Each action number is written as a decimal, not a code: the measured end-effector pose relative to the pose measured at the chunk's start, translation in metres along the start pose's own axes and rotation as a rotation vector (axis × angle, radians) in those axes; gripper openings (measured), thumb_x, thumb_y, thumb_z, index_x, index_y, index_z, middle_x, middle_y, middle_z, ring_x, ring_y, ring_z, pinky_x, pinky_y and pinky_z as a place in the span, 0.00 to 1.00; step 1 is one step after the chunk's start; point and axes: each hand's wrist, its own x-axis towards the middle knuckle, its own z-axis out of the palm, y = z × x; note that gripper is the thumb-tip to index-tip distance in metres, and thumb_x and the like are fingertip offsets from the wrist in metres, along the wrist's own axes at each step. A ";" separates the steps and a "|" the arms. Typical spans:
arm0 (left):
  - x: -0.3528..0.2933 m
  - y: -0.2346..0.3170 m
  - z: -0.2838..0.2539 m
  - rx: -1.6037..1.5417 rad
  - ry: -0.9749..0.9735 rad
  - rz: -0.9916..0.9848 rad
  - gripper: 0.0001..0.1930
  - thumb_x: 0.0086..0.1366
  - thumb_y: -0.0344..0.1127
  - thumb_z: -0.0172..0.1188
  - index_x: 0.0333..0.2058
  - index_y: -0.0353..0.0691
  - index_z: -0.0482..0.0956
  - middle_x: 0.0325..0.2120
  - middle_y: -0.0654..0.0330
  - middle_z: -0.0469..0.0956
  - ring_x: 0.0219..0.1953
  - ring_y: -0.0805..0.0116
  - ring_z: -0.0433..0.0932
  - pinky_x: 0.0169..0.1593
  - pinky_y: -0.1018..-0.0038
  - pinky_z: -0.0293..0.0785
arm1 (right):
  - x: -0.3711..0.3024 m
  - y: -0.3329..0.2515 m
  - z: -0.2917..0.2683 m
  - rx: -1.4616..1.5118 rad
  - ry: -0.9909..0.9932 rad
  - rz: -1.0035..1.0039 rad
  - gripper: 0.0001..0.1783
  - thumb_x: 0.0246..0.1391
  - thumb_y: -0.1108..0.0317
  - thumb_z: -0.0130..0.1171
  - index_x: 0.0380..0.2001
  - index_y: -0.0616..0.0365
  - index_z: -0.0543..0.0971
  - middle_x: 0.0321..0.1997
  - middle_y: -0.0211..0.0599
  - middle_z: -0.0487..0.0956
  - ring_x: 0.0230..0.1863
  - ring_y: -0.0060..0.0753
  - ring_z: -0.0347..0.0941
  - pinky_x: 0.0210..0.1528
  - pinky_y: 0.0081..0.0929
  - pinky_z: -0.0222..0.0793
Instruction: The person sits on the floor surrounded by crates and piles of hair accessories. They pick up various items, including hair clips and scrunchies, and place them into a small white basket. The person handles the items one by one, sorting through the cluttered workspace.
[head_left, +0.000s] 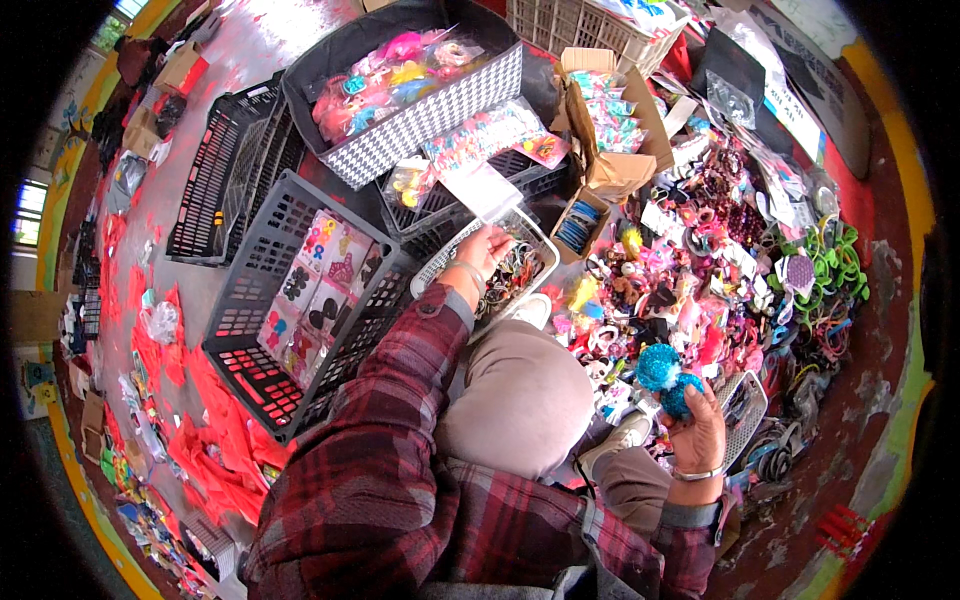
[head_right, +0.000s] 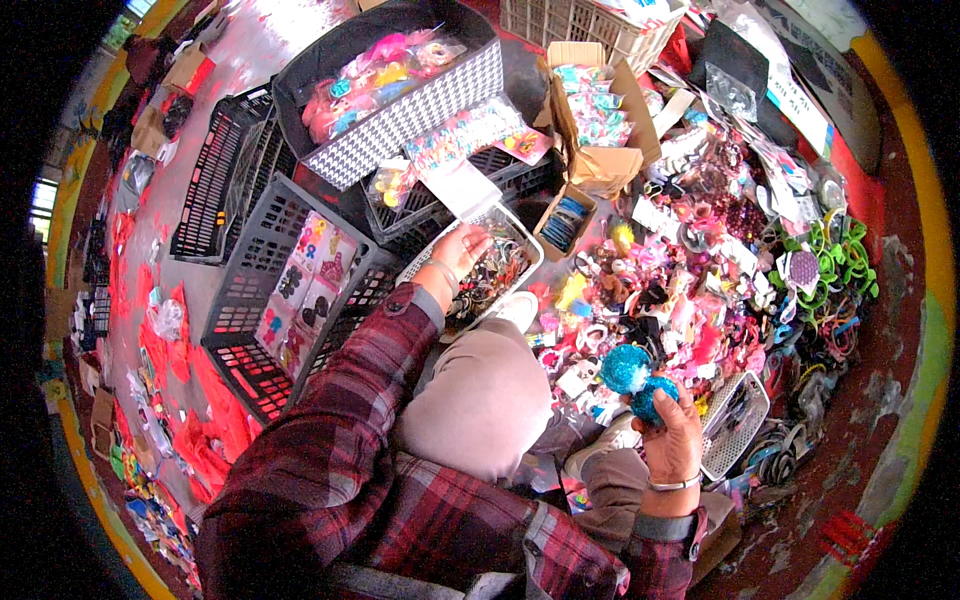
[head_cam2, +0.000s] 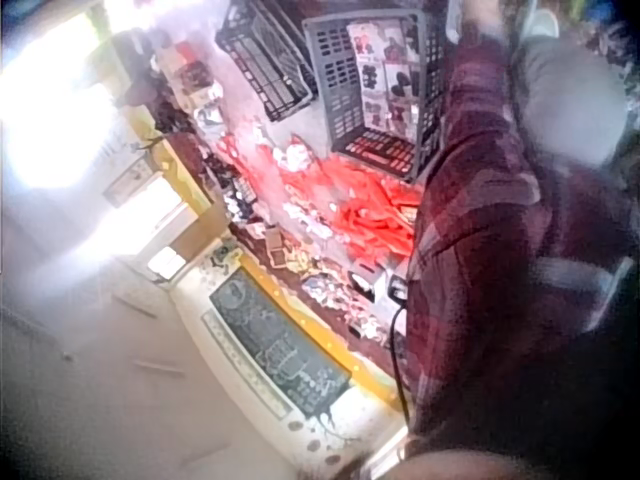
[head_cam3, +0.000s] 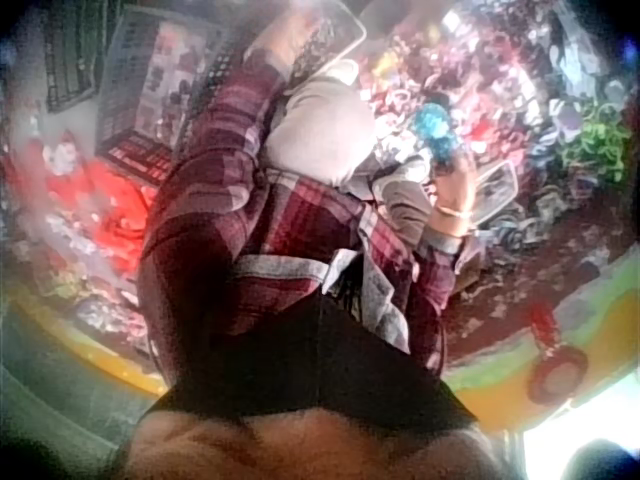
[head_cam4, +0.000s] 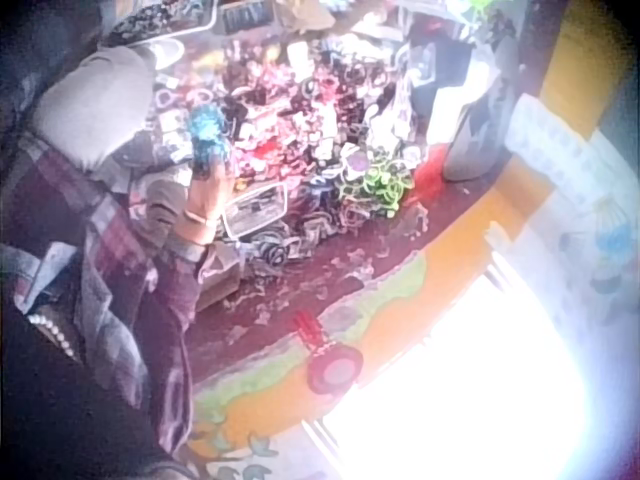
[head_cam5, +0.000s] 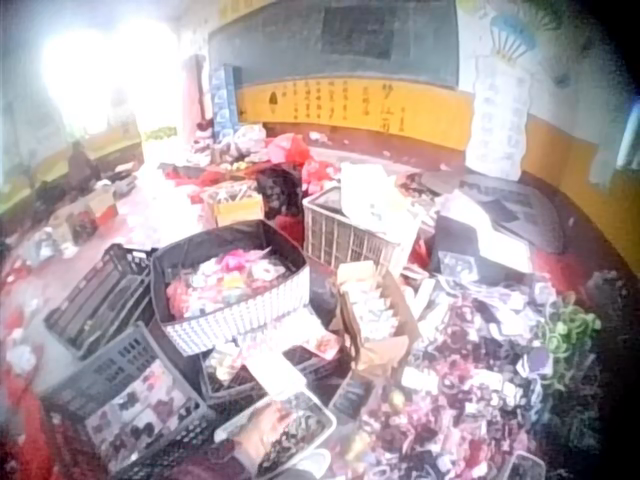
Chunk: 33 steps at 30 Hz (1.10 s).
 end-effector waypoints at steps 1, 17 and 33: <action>-0.001 -0.001 -0.002 0.001 -0.023 -0.007 0.11 0.63 0.35 0.50 0.36 0.31 0.68 0.32 0.53 0.72 0.37 0.59 0.74 0.46 0.67 0.73 | -0.001 0.000 0.000 0.007 -0.008 0.001 0.17 0.46 0.68 0.60 0.40 0.58 0.71 0.34 0.38 0.77 0.32 0.36 0.76 0.21 0.21 0.67; 0.035 0.016 0.015 -0.169 0.119 -0.137 0.10 0.56 0.15 0.45 0.38 0.17 0.65 0.39 0.41 0.68 0.45 0.49 0.71 0.40 0.79 0.79 | -0.008 -0.005 -0.002 0.017 -0.020 -0.010 0.17 0.46 0.67 0.61 0.40 0.58 0.72 0.34 0.37 0.77 0.32 0.35 0.76 0.21 0.20 0.68; 0.042 0.023 0.015 0.060 0.242 -0.067 0.29 0.59 0.54 0.50 0.32 0.24 0.68 0.26 0.49 0.72 0.32 0.50 0.75 0.37 0.70 0.76 | -0.008 -0.006 0.001 0.024 -0.014 0.003 0.17 0.46 0.69 0.60 0.41 0.59 0.72 0.34 0.38 0.77 0.32 0.37 0.77 0.20 0.20 0.69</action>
